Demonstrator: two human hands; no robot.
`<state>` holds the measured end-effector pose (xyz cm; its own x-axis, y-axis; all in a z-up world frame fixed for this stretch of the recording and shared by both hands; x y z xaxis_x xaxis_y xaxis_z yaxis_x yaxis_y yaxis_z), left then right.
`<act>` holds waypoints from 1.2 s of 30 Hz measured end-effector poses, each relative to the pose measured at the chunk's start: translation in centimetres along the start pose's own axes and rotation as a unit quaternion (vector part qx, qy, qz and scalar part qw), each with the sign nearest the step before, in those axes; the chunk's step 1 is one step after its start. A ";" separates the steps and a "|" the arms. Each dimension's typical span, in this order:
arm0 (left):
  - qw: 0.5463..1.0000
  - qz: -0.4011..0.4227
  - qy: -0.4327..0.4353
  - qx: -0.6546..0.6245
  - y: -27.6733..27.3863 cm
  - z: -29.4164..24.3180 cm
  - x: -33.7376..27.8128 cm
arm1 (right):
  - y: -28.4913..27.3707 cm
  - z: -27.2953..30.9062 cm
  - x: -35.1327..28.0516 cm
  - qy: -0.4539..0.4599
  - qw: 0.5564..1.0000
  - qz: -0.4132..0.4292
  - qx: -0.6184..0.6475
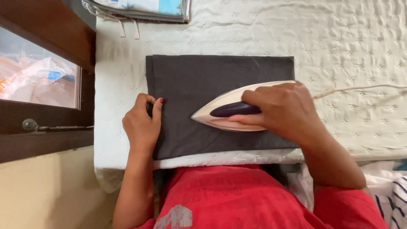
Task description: The person irons a dark gray t-shirt on a white ironing board. They smooth the fabric, iron the front and back, fold the shirt, and iron the folded edges before placing it aside.
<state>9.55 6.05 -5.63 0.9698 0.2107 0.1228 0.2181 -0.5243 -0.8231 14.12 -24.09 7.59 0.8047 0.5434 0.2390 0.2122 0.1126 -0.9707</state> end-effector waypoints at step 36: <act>0.964 0.236 -0.120 0.034 -4.9 -0.7 -8.2 | -2.7 -2.9 -7.2 0.004 0.999 -0.010 -0.031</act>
<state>0.61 6.29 -2.24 0.9046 0.1512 -0.3985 -0.2558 -0.5553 -0.7913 9.36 -30.76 8.61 0.8043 0.5345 0.2595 0.2622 0.0727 -0.9623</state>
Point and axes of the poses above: each hand's wrist, its own x-axis towards the middle knuckle, its own y-axis out of the palm, z = x × y, the point moved 7 cm from there along x, towards the middle knuckle, and after that the axes turned 10 degrees about y, right-handed, at the moved point
